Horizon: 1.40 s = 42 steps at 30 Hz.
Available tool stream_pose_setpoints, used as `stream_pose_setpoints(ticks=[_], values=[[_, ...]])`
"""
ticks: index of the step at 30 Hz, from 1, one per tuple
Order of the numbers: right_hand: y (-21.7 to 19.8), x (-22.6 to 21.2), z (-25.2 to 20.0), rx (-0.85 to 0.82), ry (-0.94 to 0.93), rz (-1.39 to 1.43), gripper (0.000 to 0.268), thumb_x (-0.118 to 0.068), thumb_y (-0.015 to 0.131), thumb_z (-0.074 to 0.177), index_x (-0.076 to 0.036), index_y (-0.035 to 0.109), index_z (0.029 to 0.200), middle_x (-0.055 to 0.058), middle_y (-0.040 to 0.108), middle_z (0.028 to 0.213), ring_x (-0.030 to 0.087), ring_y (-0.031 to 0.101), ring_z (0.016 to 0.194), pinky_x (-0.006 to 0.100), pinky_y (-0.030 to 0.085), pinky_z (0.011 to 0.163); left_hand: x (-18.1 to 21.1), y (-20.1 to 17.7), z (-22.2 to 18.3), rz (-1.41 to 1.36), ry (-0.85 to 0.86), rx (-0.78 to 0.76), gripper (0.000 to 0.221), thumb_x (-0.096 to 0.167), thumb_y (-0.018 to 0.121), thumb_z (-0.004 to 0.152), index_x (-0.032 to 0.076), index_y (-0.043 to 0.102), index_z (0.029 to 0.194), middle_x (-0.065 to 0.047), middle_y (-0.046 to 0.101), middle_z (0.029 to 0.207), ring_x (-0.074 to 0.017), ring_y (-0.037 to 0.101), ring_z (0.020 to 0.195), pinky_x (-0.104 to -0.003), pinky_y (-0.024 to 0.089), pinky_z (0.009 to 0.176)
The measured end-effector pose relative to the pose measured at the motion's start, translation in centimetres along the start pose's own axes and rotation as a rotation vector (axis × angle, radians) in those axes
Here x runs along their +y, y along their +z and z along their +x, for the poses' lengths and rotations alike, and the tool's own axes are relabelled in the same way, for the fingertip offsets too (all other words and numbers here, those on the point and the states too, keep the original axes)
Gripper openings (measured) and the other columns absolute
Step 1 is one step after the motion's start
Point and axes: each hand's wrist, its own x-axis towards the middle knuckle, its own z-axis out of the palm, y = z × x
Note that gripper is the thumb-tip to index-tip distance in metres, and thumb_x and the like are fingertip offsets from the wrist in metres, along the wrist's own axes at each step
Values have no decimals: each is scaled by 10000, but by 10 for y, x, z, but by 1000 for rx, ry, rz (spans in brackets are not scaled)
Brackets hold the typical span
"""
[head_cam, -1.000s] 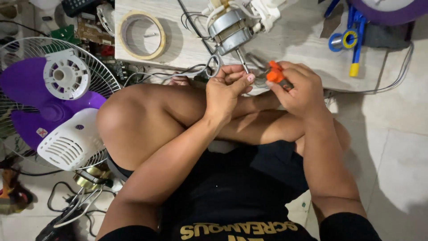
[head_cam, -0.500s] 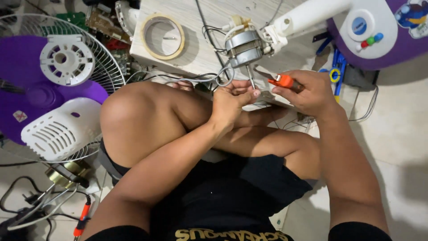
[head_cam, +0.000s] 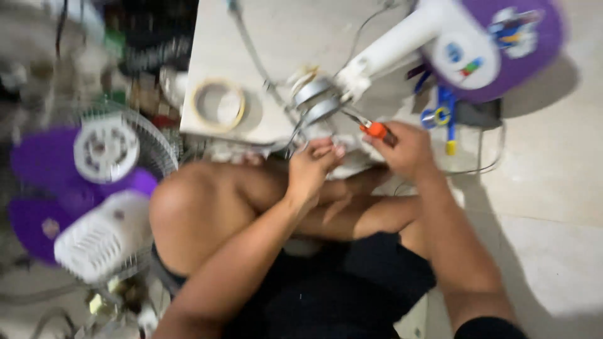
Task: The person is cutting and stripping wires on a fan motor using wire cutters as part of a repair process.
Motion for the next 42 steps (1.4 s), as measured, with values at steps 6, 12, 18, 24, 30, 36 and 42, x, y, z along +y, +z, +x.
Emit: stream_pose_setpoints(ticks=[6, 12, 18, 24, 30, 36, 42], values=[[8, 4, -34, 396, 492, 675, 196, -262, 780, 977, -80, 716, 941, 97, 747, 748, 153, 724, 673, 261, 588, 635, 30, 10, -18, 69, 7, -16, 562, 34, 839, 816, -79, 529, 1271, -213, 727, 1062, -277, 740, 908, -413, 651, 840], [21, 25, -62, 348, 484, 605, 292, -365, 827, 952, -108, 689, 974, 81, 661, 791, 167, 615, 723, 315, 518, 708, 6, -4, 3, 72, 49, -14, 446, 21, 777, 897, -51, 528, 1260, -202, 742, 1075, -255, 763, 858, -360, 673, 782], [13, -12, -49, 329, 94, 422, 254, -269, 843, 906, -38, 754, 964, 136, 714, 1170, 343, 697, 959, 420, 564, 851, 7, -1, -1, -37, 71, -108, 309, -2, 713, 947, -45, 565, 1215, -216, 749, 1091, -246, 775, 862, -343, 678, 803], [17, -21, -44, 334, -179, 235, 276, -292, 797, 917, -24, 735, 904, 165, 696, 1249, 394, 673, 1104, 492, 508, 957, 6, -4, 0, -20, 79, -136, 272, -11, 689, 958, -38, 606, 1215, -211, 755, 1080, -240, 777, 872, -342, 675, 826], [19, -19, -36, 277, -182, 96, 241, -248, 772, 903, -21, 751, 979, 167, 666, 1328, 406, 638, 1173, 563, 452, 1007, 8, -4, -2, -54, 79, -157, 249, -24, 686, 955, -38, 626, 1196, -230, 749, 1077, -247, 779, 873, -350, 678, 835], [29, 0, -11, 167, -287, -107, 311, -287, 786, 809, -80, 751, 1038, 108, 610, 1414, 321, 550, 1332, 593, 356, 1084, 9, -3, -5, -80, 74, -136, 192, -38, 684, 948, -3, 639, 1131, -218, 741, 1060, -256, 772, 876, -352, 673, 835], [27, 10, 11, 83, -431, -169, 339, -258, 784, 742, -120, 743, 1049, 123, 593, 1399, 338, 525, 1361, 630, 338, 1112, 9, 0, -3, -110, 42, -97, 159, -48, 693, 941, 13, 651, 1082, -216, 740, 1032, -269, 771, 863, -361, 673, 820]])
